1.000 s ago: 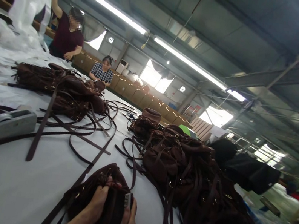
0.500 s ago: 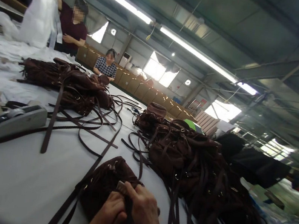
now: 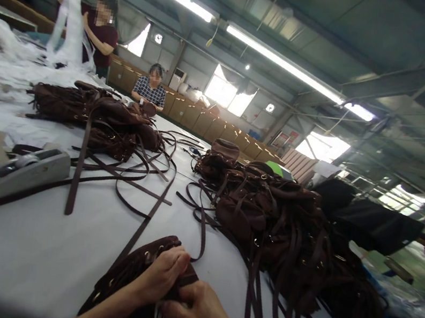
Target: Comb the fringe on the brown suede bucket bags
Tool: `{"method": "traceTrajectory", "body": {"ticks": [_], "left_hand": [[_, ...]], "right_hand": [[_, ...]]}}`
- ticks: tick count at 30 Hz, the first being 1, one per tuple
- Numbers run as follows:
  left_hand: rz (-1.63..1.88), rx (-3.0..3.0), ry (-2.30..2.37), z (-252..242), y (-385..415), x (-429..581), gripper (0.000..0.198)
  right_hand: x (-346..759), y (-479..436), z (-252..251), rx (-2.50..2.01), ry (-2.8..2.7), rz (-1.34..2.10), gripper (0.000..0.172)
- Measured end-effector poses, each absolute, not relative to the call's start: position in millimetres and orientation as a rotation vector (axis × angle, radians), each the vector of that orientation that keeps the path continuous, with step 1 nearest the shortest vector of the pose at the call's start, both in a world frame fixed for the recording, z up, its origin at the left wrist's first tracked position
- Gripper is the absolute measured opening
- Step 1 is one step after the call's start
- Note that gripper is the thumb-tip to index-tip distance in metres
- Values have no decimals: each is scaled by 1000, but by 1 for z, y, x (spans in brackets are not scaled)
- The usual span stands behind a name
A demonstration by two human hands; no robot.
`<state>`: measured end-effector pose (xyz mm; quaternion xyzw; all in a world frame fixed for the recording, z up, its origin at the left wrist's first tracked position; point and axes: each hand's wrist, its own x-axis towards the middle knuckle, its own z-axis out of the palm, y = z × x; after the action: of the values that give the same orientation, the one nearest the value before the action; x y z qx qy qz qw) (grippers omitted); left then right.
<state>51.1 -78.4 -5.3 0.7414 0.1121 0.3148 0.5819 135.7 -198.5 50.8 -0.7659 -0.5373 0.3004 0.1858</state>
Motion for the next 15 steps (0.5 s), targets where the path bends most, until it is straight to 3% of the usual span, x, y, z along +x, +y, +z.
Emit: {"method": "traceTrajectory", "body": {"ticks": [2, 5, 8, 10, 12, 15], "left_hand": [[700, 1558, 282, -10, -79, 45, 53], [675, 1383, 201, -19, -87, 28, 58], [599, 1631, 236, -31, -103, 14, 98], [545, 1890, 332, -36, -112, 13, 106], [538, 2086, 392, -34, -112, 16, 85], [614, 2376, 433, -15, -90, 22, 39]], "right_hand": [[144, -207, 36, -1881, -1200, 1200, 55], [152, -219, 18, -1676, -882, 1333, 63], [152, -219, 11, -1560, -706, 1284, 58], [151, -212, 12, -1458, -657, 1284, 54], [150, -204, 16, -1419, -690, 1275, 54], [148, -195, 32, -1403, -826, 1183, 53]]}}
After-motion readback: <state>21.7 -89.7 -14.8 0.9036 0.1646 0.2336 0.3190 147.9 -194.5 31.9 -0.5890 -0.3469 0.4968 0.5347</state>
